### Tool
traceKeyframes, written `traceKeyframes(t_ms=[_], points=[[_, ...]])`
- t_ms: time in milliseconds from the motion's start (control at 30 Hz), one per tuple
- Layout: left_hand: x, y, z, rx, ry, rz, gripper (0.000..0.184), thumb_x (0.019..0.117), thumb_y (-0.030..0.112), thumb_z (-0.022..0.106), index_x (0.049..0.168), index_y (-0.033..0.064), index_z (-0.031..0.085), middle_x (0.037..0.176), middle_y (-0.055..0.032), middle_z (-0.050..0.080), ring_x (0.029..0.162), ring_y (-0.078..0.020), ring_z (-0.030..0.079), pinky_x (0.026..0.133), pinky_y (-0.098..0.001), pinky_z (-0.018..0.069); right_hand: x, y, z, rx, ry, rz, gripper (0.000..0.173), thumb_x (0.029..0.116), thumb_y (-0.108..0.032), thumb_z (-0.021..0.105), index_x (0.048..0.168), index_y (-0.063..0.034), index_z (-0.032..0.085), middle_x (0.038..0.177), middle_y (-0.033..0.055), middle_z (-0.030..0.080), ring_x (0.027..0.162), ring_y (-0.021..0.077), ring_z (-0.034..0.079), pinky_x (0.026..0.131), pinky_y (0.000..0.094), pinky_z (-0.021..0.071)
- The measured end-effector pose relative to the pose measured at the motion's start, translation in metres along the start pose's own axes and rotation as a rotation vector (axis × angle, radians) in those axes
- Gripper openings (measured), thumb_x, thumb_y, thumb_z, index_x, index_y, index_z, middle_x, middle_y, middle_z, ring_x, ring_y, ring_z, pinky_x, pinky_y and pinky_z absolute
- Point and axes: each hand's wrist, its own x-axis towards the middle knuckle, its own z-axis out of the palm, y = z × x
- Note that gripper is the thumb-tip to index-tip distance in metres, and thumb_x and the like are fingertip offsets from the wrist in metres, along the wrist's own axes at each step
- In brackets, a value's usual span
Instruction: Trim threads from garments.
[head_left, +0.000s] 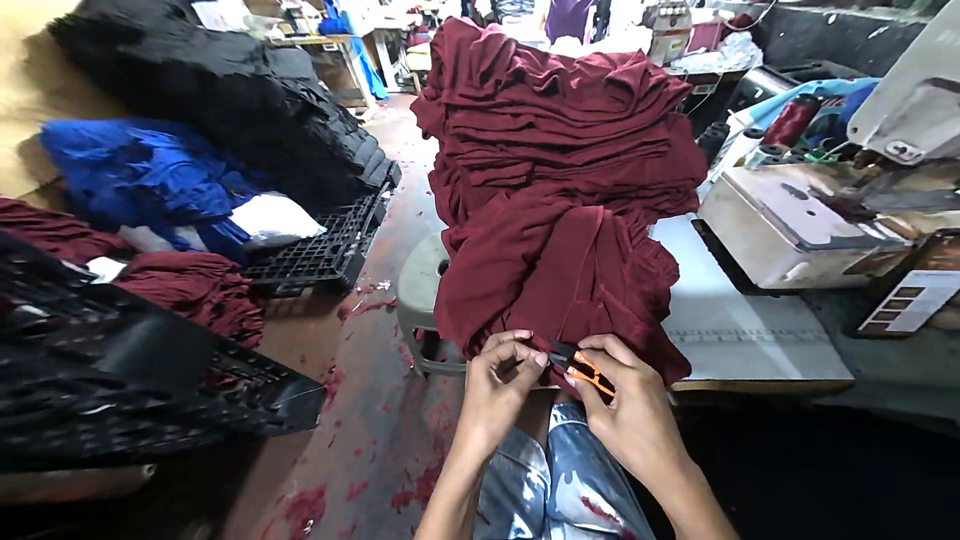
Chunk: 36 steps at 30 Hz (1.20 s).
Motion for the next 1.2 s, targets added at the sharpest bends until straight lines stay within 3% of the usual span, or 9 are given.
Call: traceKeyframes(t_ms=[300, 467, 533, 667, 800, 933, 1000, 1100, 1200], points=[[-0.001, -0.009, -0.002, 0.171, 0.016, 0.093, 0.01, 0.0861, 0.017, 0.07, 0.079, 0.0111, 0.072, 0.115, -0.0068, 0.063, 0.102, -0.0115, 0.064, 0.081, -0.0248, 0.0559, 0.011, -0.002, 0.005, -0.022, 0.005, 0.035, 0.005, 0.0854, -0.001, 0.072, 0.088, -0.0009, 0.077, 0.099, 0.0097, 0.072, 0.084, 0.0218, 0.071, 0.075, 0.0419, 0.0605], [-0.007, 0.04, -0.053, 0.818, -0.602, 0.027, 0.026, 0.0943, 0.028, 0.073, 0.1, 0.0023, 0.076, 0.11, -0.0168, 0.071, 0.097, -0.0317, 0.069, 0.089, -0.0552, 0.0541, 0.014, 0.007, -0.012, 0.124, 0.088, 0.124, 0.015, 0.0904, -0.013, 0.069, 0.101, -0.0024, 0.073, 0.099, 0.0074, 0.07, 0.086, 0.0156, 0.067, 0.076, 0.0365, 0.0575], [-0.008, 0.049, -0.051, 0.889, -0.478, 0.125, 0.024, 0.0942, 0.028, 0.072, 0.096, 0.0048, 0.077, 0.101, -0.0146, 0.072, 0.089, -0.0324, 0.071, 0.082, -0.0582, 0.0555, 0.013, 0.002, -0.009, 0.163, 0.149, 0.131, 0.019, 0.0943, -0.016, 0.064, 0.106, -0.0021, 0.069, 0.093, 0.0059, 0.067, 0.079, 0.0105, 0.064, 0.071, 0.0295, 0.0554], [0.015, 0.012, -0.015, 0.682, -0.017, 0.462, 0.019, 0.0842, 0.014, 0.079, 0.1, 0.0097, 0.07, 0.102, -0.0059, 0.064, 0.081, -0.0182, 0.066, 0.069, -0.0407, 0.0597, 0.006, -0.006, 0.009, 0.253, 0.167, 0.073, 0.026, 0.093, -0.025, 0.068, 0.109, -0.005, 0.064, 0.083, 0.0013, 0.065, 0.07, 0.0062, 0.061, 0.064, 0.0248, 0.0534], [0.026, -0.026, 0.001, 0.527, 0.065, 0.59, 0.024, 0.0896, 0.014, 0.065, 0.112, 0.0142, 0.074, 0.115, -0.0024, 0.062, 0.095, -0.0115, 0.064, 0.076, -0.0319, 0.0588, 0.004, 0.014, 0.011, 0.092, 0.065, 0.064, 0.023, 0.0813, -0.011, 0.068, 0.103, -0.0035, 0.072, 0.093, 0.0086, 0.071, 0.081, 0.0213, 0.07, 0.071, 0.0433, 0.0585], [0.024, -0.015, -0.011, 0.385, 0.0, 0.569, 0.017, 0.0982, 0.02, 0.063, 0.098, 0.011, 0.077, 0.114, -0.0012, 0.062, 0.102, -0.0073, 0.06, 0.087, -0.0244, 0.0539, 0.02, 0.021, -0.022, 0.309, -0.021, 0.163, 0.008, 0.0899, -0.011, 0.069, 0.085, -0.0061, 0.072, 0.076, -0.002, 0.062, 0.064, 0.0034, 0.054, 0.059, 0.022, 0.047], [0.028, -0.005, -0.014, 0.437, -0.011, 0.555, 0.019, 0.0993, 0.022, 0.061, 0.093, 0.0101, 0.074, 0.112, -0.0019, 0.061, 0.105, -0.0103, 0.059, 0.091, -0.0278, 0.052, 0.031, 0.025, -0.03, 0.357, -0.001, 0.137, 0.019, 0.0887, -0.011, 0.071, 0.071, -0.0097, 0.064, 0.065, -0.006, 0.054, 0.055, -0.0012, 0.046, 0.05, 0.0158, 0.0393], [0.035, 0.0, -0.01, 0.585, 0.116, 0.517, 0.012, 0.0937, 0.02, 0.07, 0.09, 0.0083, 0.073, 0.105, -0.006, 0.06, 0.096, -0.0184, 0.06, 0.082, -0.0373, 0.054, 0.045, 0.023, -0.027, 0.169, 0.013, 0.198, 0.033, 0.0903, -0.014, 0.076, 0.065, -0.0086, 0.055, 0.057, -0.0011, 0.047, 0.05, 0.0084, 0.045, 0.049, 0.028, 0.0381], [0.038, 0.004, 0.002, 0.594, 0.221, 0.498, 0.011, 0.0851, 0.012, 0.079, 0.09, 0.0076, 0.07, 0.099, -0.0074, 0.057, 0.077, -0.0147, 0.059, 0.064, -0.0315, 0.0539, 0.05, 0.02, -0.019, 0.096, 0.03, 0.312, 0.029, 0.0891, -0.017, 0.08, 0.073, -0.0079, 0.059, 0.06, 0.0014, 0.05, 0.055, 0.0129, 0.049, 0.053, 0.0331, 0.0423]])
